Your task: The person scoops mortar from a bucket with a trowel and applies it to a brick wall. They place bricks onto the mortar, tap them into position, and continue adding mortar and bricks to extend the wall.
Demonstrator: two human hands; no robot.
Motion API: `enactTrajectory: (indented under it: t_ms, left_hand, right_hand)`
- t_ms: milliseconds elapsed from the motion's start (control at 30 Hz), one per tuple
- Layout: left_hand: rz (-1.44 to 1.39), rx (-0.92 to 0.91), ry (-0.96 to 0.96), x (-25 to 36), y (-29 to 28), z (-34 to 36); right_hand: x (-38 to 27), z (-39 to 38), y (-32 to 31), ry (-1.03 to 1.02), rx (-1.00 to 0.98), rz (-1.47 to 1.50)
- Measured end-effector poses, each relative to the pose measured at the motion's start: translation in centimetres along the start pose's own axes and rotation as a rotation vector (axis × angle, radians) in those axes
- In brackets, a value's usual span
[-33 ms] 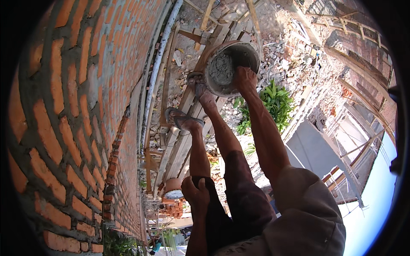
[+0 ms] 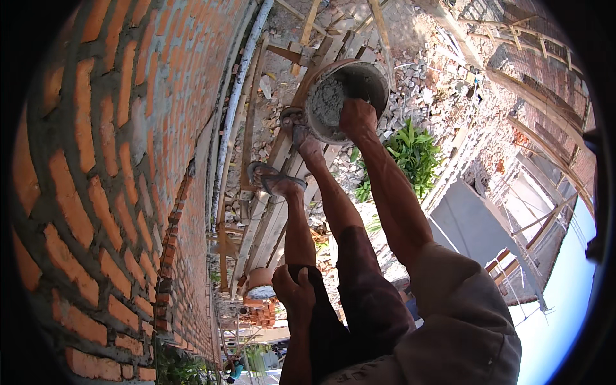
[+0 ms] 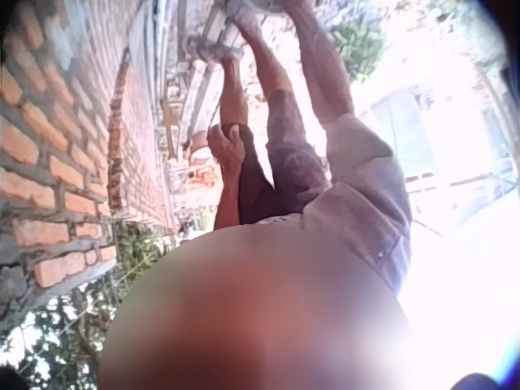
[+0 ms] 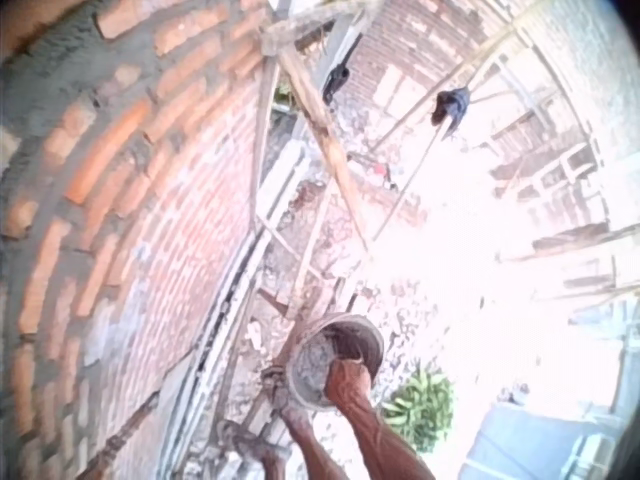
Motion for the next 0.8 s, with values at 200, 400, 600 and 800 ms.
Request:
enactTrajectory:
  t_ms: [200,400,600,800]
  left_hand:
    - [0.011,0.003,-0.005,-0.2,0.3,0.8]
    - [0.006,0.003,0.004,-0.4,0.3,0.5]
    - [-0.03,0.034,0.013,-0.4,0.6,0.5]
    - [-0.023,0.034,0.015,0.1,0.4,0.6]
  right_hand:
    - [0.0,-0.3,-2.8,-0.165,-0.011,-0.227]
    - [-5.6,0.3,-3.5,-0.287,0.482,-0.902]
    - [0.2,0.8,-0.4,-0.373,0.287,-0.467]
    - [-1.9,0.4,-0.3,-0.186,0.352,-0.75]
Point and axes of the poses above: each hand's wrist, its own z-axis towards the middle knuckle, its own y-axis out of the palm, x = y × z, the point moved 6 cm from there along z, towards the middle knuckle, and after that the axes turned 11 degrees about y, right-handed, at the moved point
